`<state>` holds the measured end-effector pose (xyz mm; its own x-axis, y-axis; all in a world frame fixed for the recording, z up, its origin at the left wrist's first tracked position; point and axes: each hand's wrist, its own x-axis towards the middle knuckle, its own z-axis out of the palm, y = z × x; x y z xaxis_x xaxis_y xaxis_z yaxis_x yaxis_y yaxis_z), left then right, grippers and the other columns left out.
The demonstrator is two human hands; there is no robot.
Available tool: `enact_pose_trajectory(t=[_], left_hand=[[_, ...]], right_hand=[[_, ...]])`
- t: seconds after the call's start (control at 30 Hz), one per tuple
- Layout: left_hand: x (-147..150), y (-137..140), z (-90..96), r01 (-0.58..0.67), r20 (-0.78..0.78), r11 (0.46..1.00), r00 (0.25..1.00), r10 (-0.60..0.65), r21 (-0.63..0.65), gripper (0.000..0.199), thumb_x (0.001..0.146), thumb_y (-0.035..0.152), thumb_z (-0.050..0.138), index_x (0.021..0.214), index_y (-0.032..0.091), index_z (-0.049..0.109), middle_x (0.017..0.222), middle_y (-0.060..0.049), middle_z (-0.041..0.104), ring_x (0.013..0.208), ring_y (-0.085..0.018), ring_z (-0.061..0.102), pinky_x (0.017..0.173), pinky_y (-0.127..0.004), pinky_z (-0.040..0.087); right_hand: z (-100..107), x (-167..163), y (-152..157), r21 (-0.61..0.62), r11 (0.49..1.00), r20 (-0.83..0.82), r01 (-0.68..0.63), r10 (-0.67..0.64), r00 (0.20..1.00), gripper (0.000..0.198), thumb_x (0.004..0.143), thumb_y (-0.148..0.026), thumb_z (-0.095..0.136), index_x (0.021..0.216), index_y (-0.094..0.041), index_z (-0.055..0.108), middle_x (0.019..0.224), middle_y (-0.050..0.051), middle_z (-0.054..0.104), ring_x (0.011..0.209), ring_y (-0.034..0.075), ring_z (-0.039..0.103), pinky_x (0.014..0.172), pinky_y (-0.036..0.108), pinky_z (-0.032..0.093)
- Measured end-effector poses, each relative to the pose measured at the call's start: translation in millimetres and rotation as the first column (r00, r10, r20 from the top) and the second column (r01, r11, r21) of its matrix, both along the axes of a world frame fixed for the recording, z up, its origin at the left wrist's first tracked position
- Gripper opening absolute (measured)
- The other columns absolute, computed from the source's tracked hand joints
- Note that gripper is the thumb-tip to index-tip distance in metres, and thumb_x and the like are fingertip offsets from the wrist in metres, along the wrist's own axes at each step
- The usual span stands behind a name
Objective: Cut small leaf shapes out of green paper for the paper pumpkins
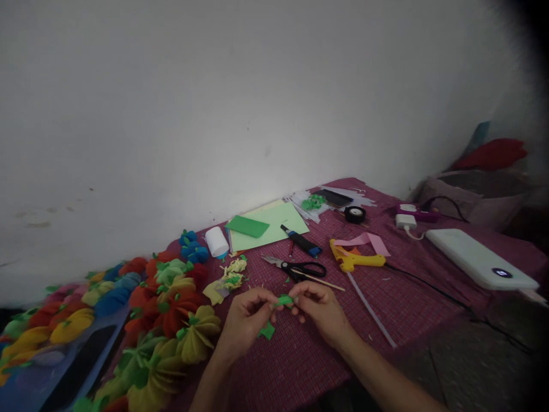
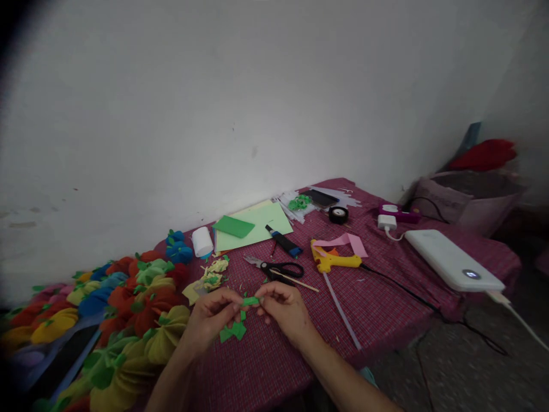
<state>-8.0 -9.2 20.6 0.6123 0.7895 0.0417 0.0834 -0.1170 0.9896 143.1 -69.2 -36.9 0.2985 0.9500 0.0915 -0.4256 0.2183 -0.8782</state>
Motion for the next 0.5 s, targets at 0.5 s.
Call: enact_pose_trajectory(t=[0.5], left_hand=[[-2.5, 2.1, -12.8, 0.043, 0.176, 0.985, 0.984, -0.013, -0.165, 0.009, 0.071, 0.022, 0.068, 0.072, 0.014, 0.064, 0.064, -0.003, 0.067, 0.049, -0.01, 0.056, 0.046, -0.019, 0.039]], right_hand=[[-2.6, -0.1, -2.3, 0.085, 0.991, -0.054, -0.099, 0.104, 0.993, 0.009, 0.071, -0.025, 0.071, 0.074, -0.017, 0.069, 0.056, -0.002, 0.063, 0.046, 0.007, 0.053, 0.042, 0.016, 0.043]])
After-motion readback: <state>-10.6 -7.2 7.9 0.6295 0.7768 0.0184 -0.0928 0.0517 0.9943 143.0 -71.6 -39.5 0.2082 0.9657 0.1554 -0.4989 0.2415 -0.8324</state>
